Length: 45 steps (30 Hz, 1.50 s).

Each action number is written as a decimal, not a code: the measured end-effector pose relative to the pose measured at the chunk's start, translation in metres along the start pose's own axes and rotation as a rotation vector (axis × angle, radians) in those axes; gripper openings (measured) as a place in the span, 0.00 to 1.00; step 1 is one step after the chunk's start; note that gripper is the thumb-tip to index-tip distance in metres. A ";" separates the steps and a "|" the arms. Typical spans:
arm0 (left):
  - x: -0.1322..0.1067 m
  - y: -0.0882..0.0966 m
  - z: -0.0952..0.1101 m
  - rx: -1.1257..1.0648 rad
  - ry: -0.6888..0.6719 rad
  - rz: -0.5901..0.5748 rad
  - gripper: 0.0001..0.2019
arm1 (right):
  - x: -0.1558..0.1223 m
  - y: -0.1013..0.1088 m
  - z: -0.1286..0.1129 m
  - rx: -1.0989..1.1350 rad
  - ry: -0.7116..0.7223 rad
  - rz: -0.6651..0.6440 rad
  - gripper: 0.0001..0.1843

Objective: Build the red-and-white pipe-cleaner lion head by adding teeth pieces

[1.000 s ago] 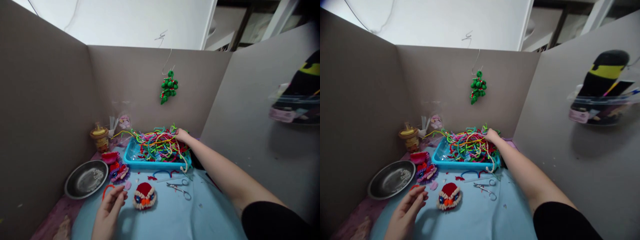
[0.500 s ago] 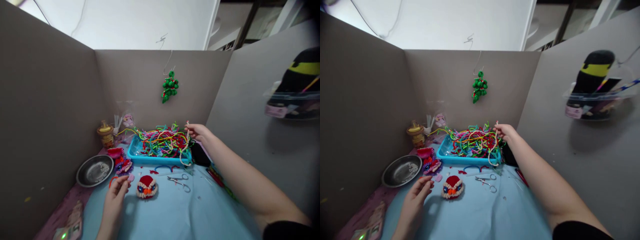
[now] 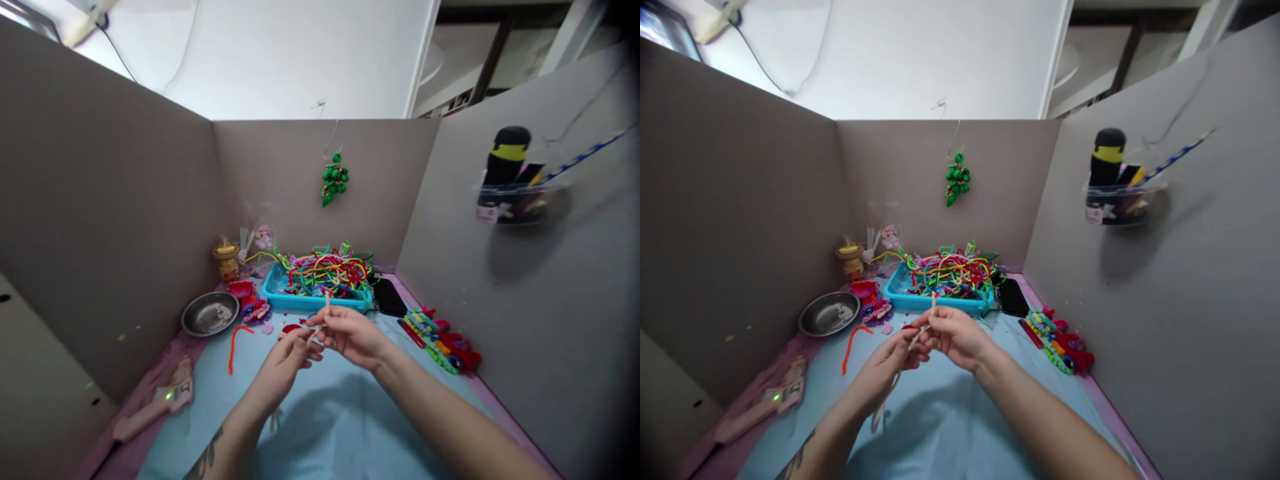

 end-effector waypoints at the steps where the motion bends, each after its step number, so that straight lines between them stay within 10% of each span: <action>1: -0.001 -0.002 0.002 0.047 -0.006 -0.006 0.23 | 0.000 -0.005 0.010 0.037 0.021 0.005 0.10; 7: -0.009 0.006 0.004 0.487 -0.159 0.130 0.12 | 0.009 -0.005 0.046 0.114 0.137 0.127 0.13; 18: -0.018 0.013 -0.010 0.948 -0.244 0.204 0.12 | 0.001 0.025 0.058 -0.388 0.400 0.417 0.11; 45: -0.014 0.005 -0.030 0.536 -0.158 0.127 0.14 | -0.001 0.004 0.076 -0.742 0.628 0.456 0.06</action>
Point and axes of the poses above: each hand's wrist, its own x-axis towards the middle knuckle, its own y-axis out of the back of the hand, z = x × y, the point moved 1 cm from there along x, towards the middle knuckle, and after that the axes turned 7 degrees about -y, right-handed, at the moved point
